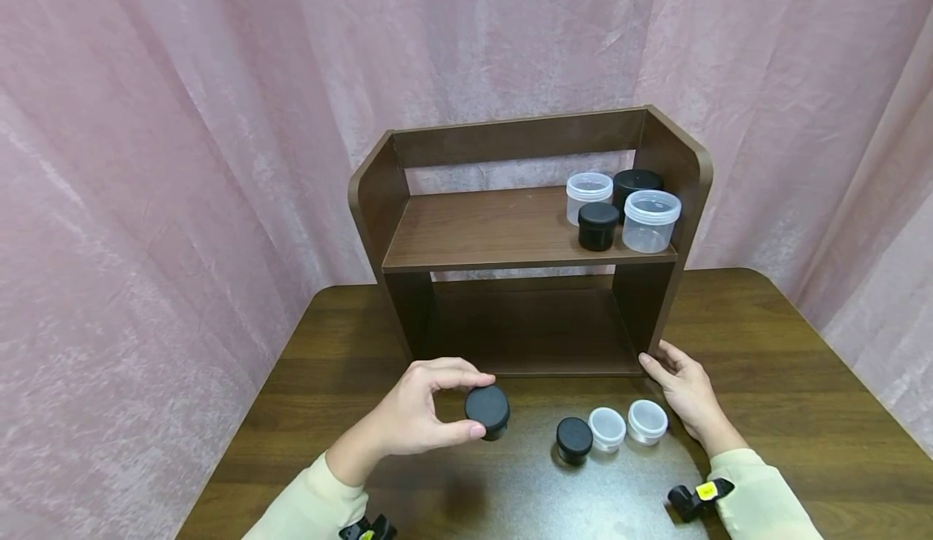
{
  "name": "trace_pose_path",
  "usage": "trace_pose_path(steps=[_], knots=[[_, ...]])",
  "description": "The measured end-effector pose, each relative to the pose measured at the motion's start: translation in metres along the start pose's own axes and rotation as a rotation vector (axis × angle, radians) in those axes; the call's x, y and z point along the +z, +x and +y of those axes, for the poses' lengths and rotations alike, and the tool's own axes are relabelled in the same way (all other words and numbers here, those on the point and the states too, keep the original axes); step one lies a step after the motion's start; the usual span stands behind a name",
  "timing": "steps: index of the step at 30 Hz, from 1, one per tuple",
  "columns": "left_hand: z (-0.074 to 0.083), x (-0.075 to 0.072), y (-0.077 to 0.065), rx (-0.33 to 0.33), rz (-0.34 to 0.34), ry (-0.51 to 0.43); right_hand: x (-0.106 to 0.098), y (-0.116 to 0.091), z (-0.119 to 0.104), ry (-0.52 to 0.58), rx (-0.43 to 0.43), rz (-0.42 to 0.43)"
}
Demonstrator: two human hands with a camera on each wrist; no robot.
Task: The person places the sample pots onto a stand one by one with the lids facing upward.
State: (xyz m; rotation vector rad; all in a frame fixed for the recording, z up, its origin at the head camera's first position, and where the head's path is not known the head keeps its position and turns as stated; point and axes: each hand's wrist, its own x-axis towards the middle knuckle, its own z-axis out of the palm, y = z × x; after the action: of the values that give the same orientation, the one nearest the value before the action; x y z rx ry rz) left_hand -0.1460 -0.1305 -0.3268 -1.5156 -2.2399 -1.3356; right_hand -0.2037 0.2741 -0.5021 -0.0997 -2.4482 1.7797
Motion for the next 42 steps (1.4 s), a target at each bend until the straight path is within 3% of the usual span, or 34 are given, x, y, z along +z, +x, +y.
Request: trace_pose_path(steps=[12, 20, 24, 32, 42], knots=[[0.019, -0.016, 0.024, 0.075, 0.007, 0.005, -0.002, -0.002, 0.000, -0.012, 0.018, 0.004], [0.000, -0.020, 0.029, 0.150, 0.027, -0.014, -0.003, -0.002, 0.002, -0.008, 0.017, 0.009], [0.001, -0.027, 0.035, 0.162, 0.051, -0.024, -0.003, -0.001, 0.002, -0.024, 0.023, 0.000], [0.016, -0.046, 0.056, 0.172, 0.091, -0.037, -0.002, -0.001, 0.002, -0.015, 0.007, 0.007], [0.021, -0.056, 0.077, 0.178, 0.094, -0.059, -0.001, 0.000, 0.000, -0.027, 0.006, 0.001]])
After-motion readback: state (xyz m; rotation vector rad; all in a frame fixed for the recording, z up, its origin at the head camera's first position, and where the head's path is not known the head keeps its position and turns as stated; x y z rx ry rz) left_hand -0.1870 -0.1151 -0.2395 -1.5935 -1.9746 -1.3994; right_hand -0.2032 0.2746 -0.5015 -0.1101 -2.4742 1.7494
